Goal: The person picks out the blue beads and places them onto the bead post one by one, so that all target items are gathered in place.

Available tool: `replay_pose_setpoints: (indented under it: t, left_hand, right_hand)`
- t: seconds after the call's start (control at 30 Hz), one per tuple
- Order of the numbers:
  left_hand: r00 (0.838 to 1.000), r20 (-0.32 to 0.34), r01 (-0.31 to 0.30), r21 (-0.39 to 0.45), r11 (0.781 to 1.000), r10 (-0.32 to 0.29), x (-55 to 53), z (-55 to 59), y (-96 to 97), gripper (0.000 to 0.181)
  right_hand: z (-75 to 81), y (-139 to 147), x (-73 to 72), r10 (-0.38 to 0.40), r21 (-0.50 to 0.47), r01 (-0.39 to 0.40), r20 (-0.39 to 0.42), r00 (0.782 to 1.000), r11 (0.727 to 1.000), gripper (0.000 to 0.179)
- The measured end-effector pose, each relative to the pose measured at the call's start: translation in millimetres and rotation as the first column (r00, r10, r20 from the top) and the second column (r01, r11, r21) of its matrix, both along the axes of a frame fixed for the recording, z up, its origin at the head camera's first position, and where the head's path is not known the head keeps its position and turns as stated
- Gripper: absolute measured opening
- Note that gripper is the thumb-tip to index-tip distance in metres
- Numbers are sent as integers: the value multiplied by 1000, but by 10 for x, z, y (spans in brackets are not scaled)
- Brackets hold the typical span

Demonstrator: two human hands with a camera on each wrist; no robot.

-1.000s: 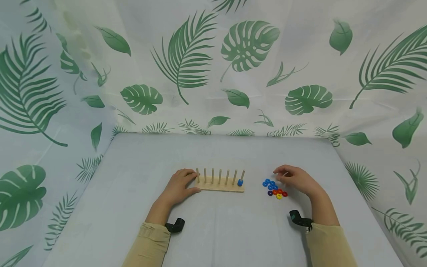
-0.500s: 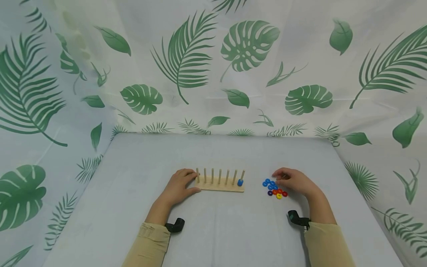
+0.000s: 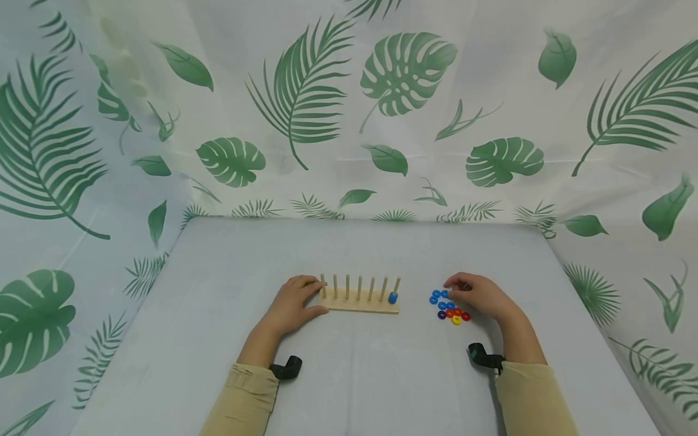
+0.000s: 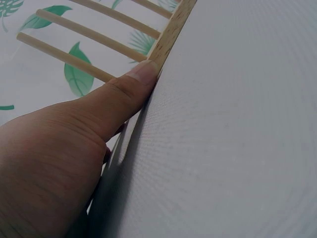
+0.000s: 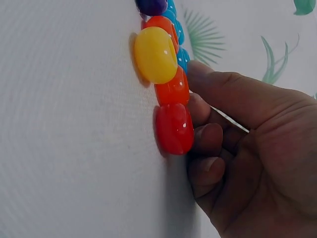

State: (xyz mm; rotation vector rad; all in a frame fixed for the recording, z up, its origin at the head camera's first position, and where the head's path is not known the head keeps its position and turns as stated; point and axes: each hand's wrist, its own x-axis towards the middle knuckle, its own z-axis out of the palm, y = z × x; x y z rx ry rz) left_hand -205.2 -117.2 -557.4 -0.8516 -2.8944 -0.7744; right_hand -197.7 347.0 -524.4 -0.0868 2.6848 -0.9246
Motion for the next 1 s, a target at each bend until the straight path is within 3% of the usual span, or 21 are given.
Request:
replay_pose_setpoints:
  t: [1.0]
  left_hand:
    - [1000,-1,-3,-5,1000,3,3,5,1,62]
  right_hand:
    - [7,-50,-27,13,30,-13,10,1000,999,21]
